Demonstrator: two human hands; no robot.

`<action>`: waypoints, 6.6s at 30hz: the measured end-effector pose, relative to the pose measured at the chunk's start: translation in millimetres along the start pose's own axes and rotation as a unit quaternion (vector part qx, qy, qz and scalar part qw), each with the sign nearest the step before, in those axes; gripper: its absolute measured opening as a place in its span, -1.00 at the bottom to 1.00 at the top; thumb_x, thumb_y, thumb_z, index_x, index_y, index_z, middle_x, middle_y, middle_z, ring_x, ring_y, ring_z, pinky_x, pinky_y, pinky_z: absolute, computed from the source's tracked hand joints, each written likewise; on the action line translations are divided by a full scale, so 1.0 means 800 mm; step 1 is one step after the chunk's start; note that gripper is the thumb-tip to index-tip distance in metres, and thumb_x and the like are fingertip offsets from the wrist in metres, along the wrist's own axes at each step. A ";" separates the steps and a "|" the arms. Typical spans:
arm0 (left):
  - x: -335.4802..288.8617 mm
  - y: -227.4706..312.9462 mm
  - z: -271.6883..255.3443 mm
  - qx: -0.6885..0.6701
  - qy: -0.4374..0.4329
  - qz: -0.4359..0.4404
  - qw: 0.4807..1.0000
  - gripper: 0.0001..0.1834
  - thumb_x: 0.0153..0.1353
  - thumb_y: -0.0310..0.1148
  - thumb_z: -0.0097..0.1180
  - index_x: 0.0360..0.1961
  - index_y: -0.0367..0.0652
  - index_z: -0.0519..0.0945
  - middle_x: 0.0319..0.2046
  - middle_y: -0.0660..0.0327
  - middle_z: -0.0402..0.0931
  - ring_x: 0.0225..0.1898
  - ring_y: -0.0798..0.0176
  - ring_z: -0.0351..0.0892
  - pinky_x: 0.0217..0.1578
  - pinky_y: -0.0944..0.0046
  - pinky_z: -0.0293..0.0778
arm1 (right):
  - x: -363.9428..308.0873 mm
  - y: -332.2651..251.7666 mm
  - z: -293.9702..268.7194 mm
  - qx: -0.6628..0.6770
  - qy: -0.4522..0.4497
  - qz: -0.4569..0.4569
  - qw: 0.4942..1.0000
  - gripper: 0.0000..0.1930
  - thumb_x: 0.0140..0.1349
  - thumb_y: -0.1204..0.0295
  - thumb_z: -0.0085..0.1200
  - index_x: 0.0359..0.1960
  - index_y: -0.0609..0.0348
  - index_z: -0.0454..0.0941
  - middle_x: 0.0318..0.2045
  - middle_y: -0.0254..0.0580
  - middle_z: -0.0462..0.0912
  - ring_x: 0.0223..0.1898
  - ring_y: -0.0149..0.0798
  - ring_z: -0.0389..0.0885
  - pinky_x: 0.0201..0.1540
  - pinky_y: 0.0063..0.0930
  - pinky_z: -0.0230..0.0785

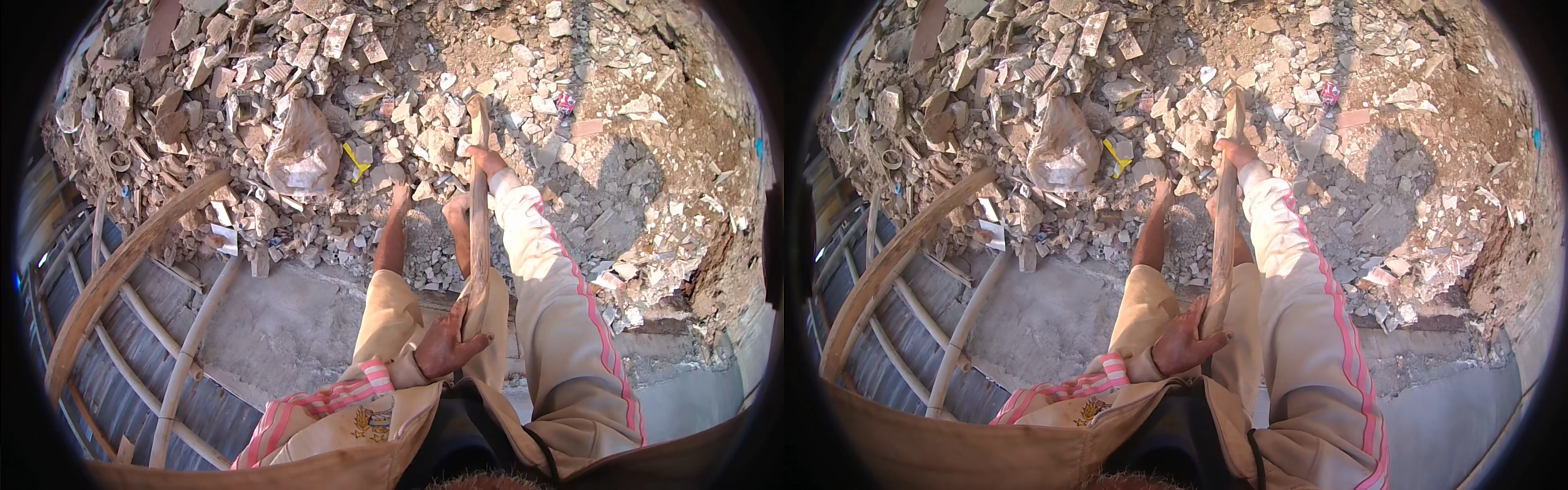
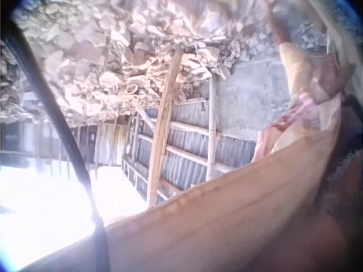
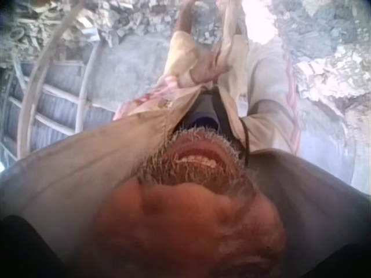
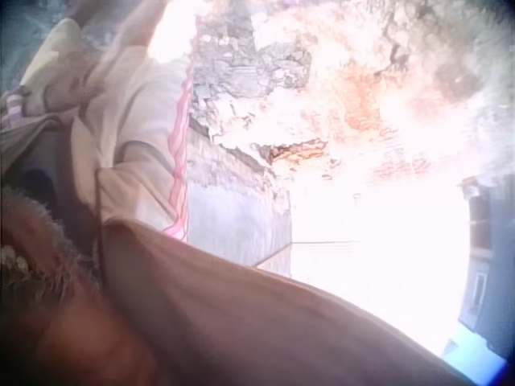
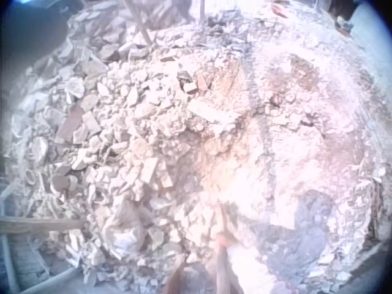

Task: The person uses a hoe to dig into and move piles of construction debris, including broken bricks, dirt, and stones, on a building site.

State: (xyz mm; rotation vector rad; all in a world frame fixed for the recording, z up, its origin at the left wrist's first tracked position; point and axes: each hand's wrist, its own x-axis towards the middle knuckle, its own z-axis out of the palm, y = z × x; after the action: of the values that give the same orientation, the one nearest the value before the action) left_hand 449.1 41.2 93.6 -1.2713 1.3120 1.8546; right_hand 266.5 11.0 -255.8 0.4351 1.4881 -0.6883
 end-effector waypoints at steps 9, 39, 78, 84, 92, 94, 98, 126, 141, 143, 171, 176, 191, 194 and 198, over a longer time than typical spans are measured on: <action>-0.072 0.073 -0.051 0.033 -0.073 0.155 0.985 -0.22 0.11 -0.10 0.17 0.25 -0.34 0.23 -0.15 -0.23 0.54 -0.17 -0.23 0.58 -0.10 0.06 0.47 | -0.142 0.011 -0.138 0.271 -0.017 -0.028 0.962 -0.74 0.07 0.26 0.25 -0.35 -0.04 0.39 -0.62 -0.36 0.40 -0.62 -0.35 0.43 -0.61 -0.46 0.33; -0.352 -0.203 -0.478 -0.201 0.510 0.111 0.829 -0.64 0.38 -0.09 -0.07 -0.35 -0.16 0.57 -0.54 0.36 0.47 -0.53 0.52 0.40 -0.53 0.47 0.33 | -0.273 -0.017 0.348 0.340 -0.154 -0.031 0.927 -0.63 0.07 0.35 0.25 -0.12 0.09 0.38 -0.22 -0.21 0.49 -0.10 -0.09 0.54 0.00 -0.12 0.47; 0.225 -0.345 0.007 0.286 0.114 0.061 0.950 -0.67 -0.03 -0.17 0.28 -0.23 -0.04 0.61 -0.42 0.03 0.62 -0.37 -0.04 0.64 -0.33 0.03 0.54 | -0.061 0.081 -0.127 0.384 0.294 -0.293 0.825 -0.57 -0.05 0.62 0.20 -0.08 0.20 0.42 -0.34 -0.28 0.54 -0.49 -0.39 0.53 -0.61 -0.49 0.45; 0.401 -0.224 0.033 0.331 0.108 0.185 0.919 -0.71 -0.01 -0.21 0.26 -0.23 0.00 0.57 -0.41 0.08 0.61 -0.32 -0.09 0.62 -0.29 -0.04 0.51 | -0.074 -0.022 -0.259 0.393 0.324 -0.371 0.776 -0.78 0.08 0.46 0.13 -0.28 0.19 0.37 -0.61 -0.19 0.42 -0.72 -0.25 0.42 -0.69 -0.29 0.36; 0.354 -0.309 0.051 0.310 0.072 0.132 0.939 -0.71 0.00 -0.18 0.25 -0.24 -0.03 0.60 -0.46 0.02 0.59 -0.38 -0.15 0.60 -0.35 -0.04 0.51 | -0.002 0.085 -0.257 0.363 0.367 -0.266 0.814 -0.77 0.05 0.45 0.14 -0.29 0.19 0.37 -0.61 -0.17 0.43 -0.74 -0.24 0.41 -0.71 -0.30 0.36; 0.309 -0.309 0.037 0.313 0.096 0.169 0.930 -0.72 0.00 -0.19 0.28 -0.28 -0.05 0.61 -0.51 0.00 0.58 -0.41 -0.16 0.60 -0.38 -0.03 0.51 | -0.024 0.108 -0.236 0.405 0.297 -0.259 0.825 -0.76 0.05 0.45 0.15 -0.25 0.20 0.41 -0.59 -0.18 0.43 -0.73 -0.25 0.42 -0.70 -0.33 0.37; 0.267 -0.353 -0.002 0.265 0.094 0.122 0.952 -0.74 -0.02 -0.26 0.30 -0.27 -0.06 0.62 -0.46 0.02 0.60 -0.39 -0.09 0.62 -0.36 0.02 0.52 | -0.070 0.105 -0.158 0.385 0.289 -0.280 0.831 -0.72 0.05 0.50 0.13 -0.18 0.20 0.40 -0.54 -0.22 0.47 -0.69 -0.31 0.44 -0.70 -0.40 0.38; 0.170 -0.177 -0.087 0.329 -0.012 0.149 0.932 -0.55 0.01 -0.12 0.27 -0.19 -0.21 0.47 -0.58 -0.05 0.55 -0.53 -0.12 0.60 -0.48 -0.03 0.50 | 0.045 0.096 -0.193 0.241 0.408 -0.079 0.877 -0.55 -0.11 0.39 0.28 -0.21 0.47 0.46 -0.42 0.00 0.55 -0.58 -0.17 0.54 -0.58 -0.17 0.40; 0.070 -0.125 -0.111 0.241 -0.061 0.107 0.963 -0.31 0.07 -0.19 0.23 0.13 -0.37 0.28 -0.30 -0.16 0.55 -0.35 -0.21 0.59 -0.34 -0.03 0.52 | 0.100 0.167 -0.088 0.272 0.158 0.017 0.949 -0.73 0.19 0.22 0.14 -0.18 0.10 0.54 -0.45 -0.21 0.59 -0.55 -0.19 0.56 -0.48 -0.24 0.50; 0.071 -0.099 -0.113 0.221 -0.074 0.151 0.961 -0.27 0.07 -0.20 0.22 0.18 -0.40 0.24 -0.22 -0.20 0.54 -0.28 -0.22 0.59 -0.28 -0.02 0.52 | 0.086 0.147 -0.105 0.298 0.155 -0.013 0.942 -0.75 0.20 0.23 0.13 -0.21 0.09 0.53 -0.49 -0.22 0.58 -0.58 -0.21 0.55 -0.50 -0.24 0.50; -0.512 -0.329 -0.481 -0.218 0.816 0.104 0.525 -0.62 0.32 -0.13 0.04 -0.56 -0.13 0.55 -0.72 0.36 0.42 -0.70 0.53 0.33 -0.69 0.46 0.17 | -0.393 -0.025 0.674 0.249 -0.378 -0.049 0.890 -0.57 0.12 0.45 0.27 -0.04 0.15 0.32 -0.13 -0.15 0.49 -0.06 -0.12 0.55 0.03 0.08 0.41; -0.414 -0.312 -0.456 -0.215 0.718 0.077 0.657 -0.56 0.36 -0.09 0.00 -0.59 -0.13 0.50 -0.71 0.39 0.34 -0.68 0.54 0.25 -0.66 0.44 0.17 | -0.341 -0.065 0.595 0.215 -0.314 -0.100 0.919 -0.60 0.06 0.39 0.30 -0.11 0.11 0.38 -0.23 -0.23 0.52 -0.15 -0.17 0.60 -0.02 -0.18 0.45; -0.056 -0.215 -0.270 0.223 0.136 0.219 0.940 -0.37 0.04 0.16 0.21 -0.05 -0.16 0.54 -0.25 0.09 0.55 -0.24 -0.04 0.57 -0.29 0.03 0.51 | -0.111 0.045 0.019 0.269 0.230 -0.173 0.919 -0.47 0.13 0.34 0.14 0.13 0.21 0.30 -0.06 -0.11 0.49 -0.13 -0.15 0.51 -0.14 -0.23 0.45; 0.062 -0.201 -0.217 0.279 0.056 0.277 0.918 -0.44 0.05 -0.11 0.25 0.03 -0.16 0.45 -0.25 0.02 0.55 -0.24 -0.04 0.59 -0.27 0.03 0.51 | -0.140 0.017 -0.073 0.315 0.265 -0.307 0.858 -0.50 0.07 0.44 0.15 0.08 0.17 0.31 -0.19 -0.13 0.47 -0.24 -0.17 0.51 -0.35 -0.22 0.51; 0.208 -0.146 -0.131 0.330 0.019 0.251 0.910 -0.47 0.02 -0.10 0.25 -0.02 -0.14 0.51 -0.45 0.02 0.60 -0.35 -0.03 0.62 -0.29 0.06 0.53 | -0.186 -0.061 -0.151 0.376 0.286 -0.359 0.805 -0.59 0.04 0.45 0.16 -0.06 0.11 0.32 -0.39 -0.19 0.44 -0.53 -0.19 0.50 -0.58 -0.26 0.45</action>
State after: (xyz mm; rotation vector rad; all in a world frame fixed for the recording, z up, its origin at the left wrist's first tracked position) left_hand 516.7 -25.0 -114.2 -0.6427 2.1957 1.4488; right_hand 151.1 76.2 -108.7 0.7264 1.9224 -1.9244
